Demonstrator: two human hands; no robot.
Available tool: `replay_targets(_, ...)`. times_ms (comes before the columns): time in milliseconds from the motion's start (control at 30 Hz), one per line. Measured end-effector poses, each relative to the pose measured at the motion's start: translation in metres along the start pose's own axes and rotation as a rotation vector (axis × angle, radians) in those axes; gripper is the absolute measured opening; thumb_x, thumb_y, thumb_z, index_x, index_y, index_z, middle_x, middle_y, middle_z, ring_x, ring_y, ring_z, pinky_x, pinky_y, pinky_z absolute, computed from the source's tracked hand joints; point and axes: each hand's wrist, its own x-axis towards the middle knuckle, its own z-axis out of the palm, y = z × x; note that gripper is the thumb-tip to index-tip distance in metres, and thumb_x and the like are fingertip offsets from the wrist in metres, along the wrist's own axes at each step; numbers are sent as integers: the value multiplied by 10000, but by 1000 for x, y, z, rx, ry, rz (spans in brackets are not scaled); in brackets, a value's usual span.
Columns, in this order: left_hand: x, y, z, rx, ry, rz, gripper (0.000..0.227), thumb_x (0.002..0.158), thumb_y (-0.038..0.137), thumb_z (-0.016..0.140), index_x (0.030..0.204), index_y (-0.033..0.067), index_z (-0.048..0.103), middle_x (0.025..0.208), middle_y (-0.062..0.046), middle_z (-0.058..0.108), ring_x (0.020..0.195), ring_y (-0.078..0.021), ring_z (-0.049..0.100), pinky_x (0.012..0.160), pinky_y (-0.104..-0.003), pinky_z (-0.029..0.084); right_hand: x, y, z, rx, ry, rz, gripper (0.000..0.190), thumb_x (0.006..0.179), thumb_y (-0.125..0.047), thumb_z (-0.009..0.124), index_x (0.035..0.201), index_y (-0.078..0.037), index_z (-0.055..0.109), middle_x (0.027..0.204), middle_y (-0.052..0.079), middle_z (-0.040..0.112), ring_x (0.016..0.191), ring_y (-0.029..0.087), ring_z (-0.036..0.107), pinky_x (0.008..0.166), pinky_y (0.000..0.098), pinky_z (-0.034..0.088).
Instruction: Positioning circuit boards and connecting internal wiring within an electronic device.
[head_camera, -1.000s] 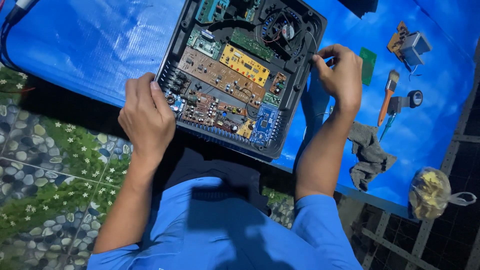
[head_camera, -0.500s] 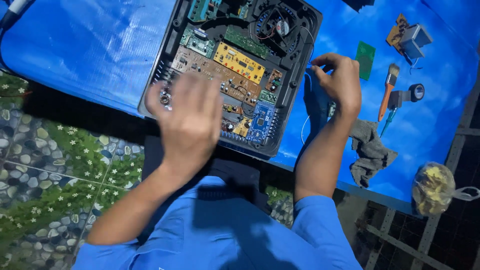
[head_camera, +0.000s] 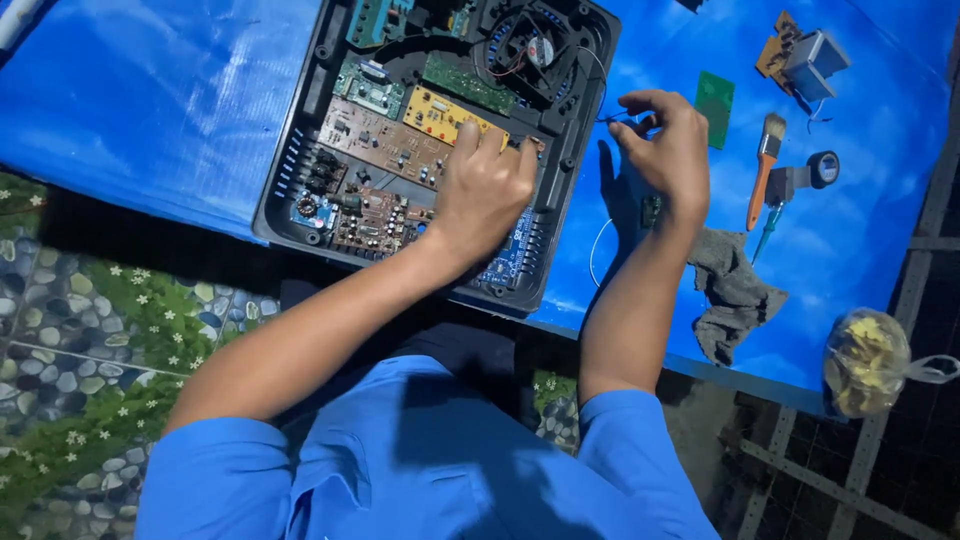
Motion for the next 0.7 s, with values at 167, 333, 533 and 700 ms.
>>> replay_targets(167,1,13,19,64,-71,90,289,836,71,776,613,150,610,515,33,529,608,-174,554,815,-377,470,7,22,19,-43,-14,10,267,963,-164,850,1218,-98,805,1062,130,638,883,315,598,720,538,502)
replay_targets(333,7,23,36,47,-10,138,309,770,-29,696,525,124,587,490,28,421,540,-198,435,817,-407,452,9,16,25,-69,30,14,136,974,-166,865,1098,-110,848,1006,115,564,879,312,571,710,508,509)
replay_targets(533,9,23,46,37,-26,151,380,799,-6,729,505,154,550,471,52,394,494,-181,430,784,-394,411,13,29,36,-64,52,-87,172,964,-199,889,1081,-83,839,1036,122,570,863,315,546,690,513,486)
replay_targets(700,6,24,42,71,-40,100,359,750,-42,684,499,170,537,477,58,362,505,-170,378,736,-380,391,13,22,33,-61,78,-107,77,1005,-155,852,1020,-80,839,1035,121,645,824,295,578,657,489,481)
